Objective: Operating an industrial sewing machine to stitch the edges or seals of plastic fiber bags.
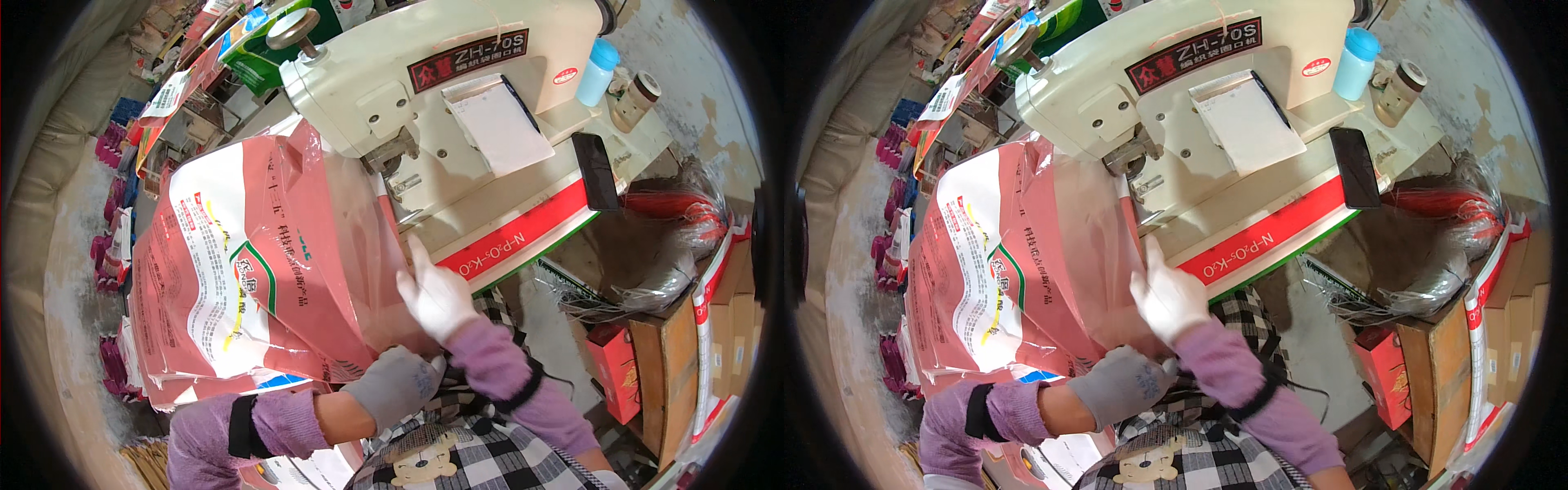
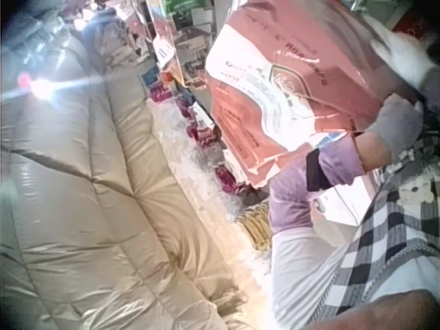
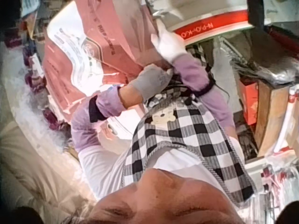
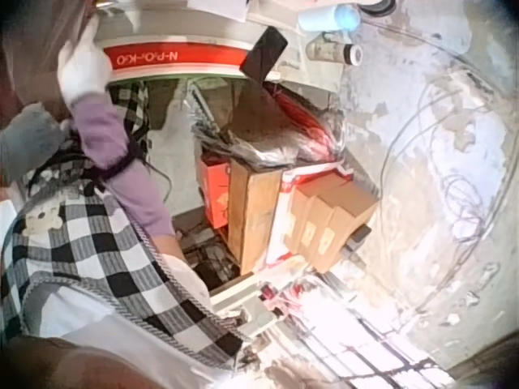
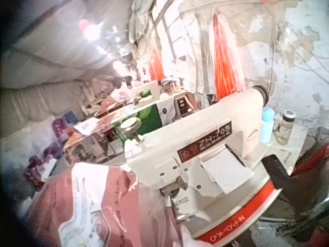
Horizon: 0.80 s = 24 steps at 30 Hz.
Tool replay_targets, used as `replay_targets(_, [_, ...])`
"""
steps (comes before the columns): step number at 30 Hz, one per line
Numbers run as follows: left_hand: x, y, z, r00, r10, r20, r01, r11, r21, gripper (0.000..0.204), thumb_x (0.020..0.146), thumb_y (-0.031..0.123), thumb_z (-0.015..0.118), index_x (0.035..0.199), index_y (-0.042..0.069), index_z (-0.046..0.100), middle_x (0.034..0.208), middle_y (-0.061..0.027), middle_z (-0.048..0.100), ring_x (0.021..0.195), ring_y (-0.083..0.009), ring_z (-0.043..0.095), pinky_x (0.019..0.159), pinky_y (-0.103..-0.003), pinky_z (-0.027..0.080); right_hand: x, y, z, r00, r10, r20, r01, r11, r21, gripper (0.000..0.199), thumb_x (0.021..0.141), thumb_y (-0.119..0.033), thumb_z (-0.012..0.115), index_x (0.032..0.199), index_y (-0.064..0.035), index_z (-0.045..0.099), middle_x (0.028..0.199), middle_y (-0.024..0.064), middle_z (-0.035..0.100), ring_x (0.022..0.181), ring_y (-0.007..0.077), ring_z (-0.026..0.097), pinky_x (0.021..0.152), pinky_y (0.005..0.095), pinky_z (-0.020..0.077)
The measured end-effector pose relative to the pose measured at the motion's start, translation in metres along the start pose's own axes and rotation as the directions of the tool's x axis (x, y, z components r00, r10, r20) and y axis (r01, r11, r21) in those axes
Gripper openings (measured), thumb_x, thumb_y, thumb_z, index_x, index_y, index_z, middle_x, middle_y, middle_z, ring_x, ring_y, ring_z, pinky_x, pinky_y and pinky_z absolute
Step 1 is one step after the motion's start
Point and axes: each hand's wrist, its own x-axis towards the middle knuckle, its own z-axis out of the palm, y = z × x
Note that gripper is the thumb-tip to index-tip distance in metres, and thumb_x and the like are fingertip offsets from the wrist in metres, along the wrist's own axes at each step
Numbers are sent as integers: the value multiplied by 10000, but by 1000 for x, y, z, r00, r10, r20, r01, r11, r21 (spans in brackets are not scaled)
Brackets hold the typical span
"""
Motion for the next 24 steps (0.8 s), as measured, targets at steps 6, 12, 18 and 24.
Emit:
replay_targets(6, [-20,-99,-47,950,236,-203,-182,950,255,133,781,130,633,890,151,706,808,-67,684,843,-285,679,718,-387,551,-13,7,40,993,-96,64,109,962,-251,895,772,-209,618,1521,-33,160,650,162,658,568,338,661,522,459,519])
replay_targets(12, [-39,-85,-153,791,-399,463,240,899,366,243,880,274,578,834,99,741,818,-107,714,777,-283,692,700,-418,545,68,-3,37,994,-110,19,107,886,-450,765,798,-154,570,1486,0,274,683,110,688,612,269,689,528,401,531])
replay_targets(18, [5,2,-40,990,143,21,-140,987,-84,535,878,396,645,1326,111,571,891,-76,712,680,-250,627,951,-494,428,119,-28,27,999,42,29,-29,942,-336,653,912,-234,489,1499,-44,273,731,134,705,653,263,701,586,427,534])
replay_targets(24, [-192,-206,-127,548,-187,-815,705,628,330,676,767,49,560,1420,-10,393,1365,-221,488,1293,-412,420,1106,-475,301,71,11,29,983,-178,-45,167,969,-183,752,876,-229,525,1531,-100,179,756,133,698,622,286,683,538,436,521])
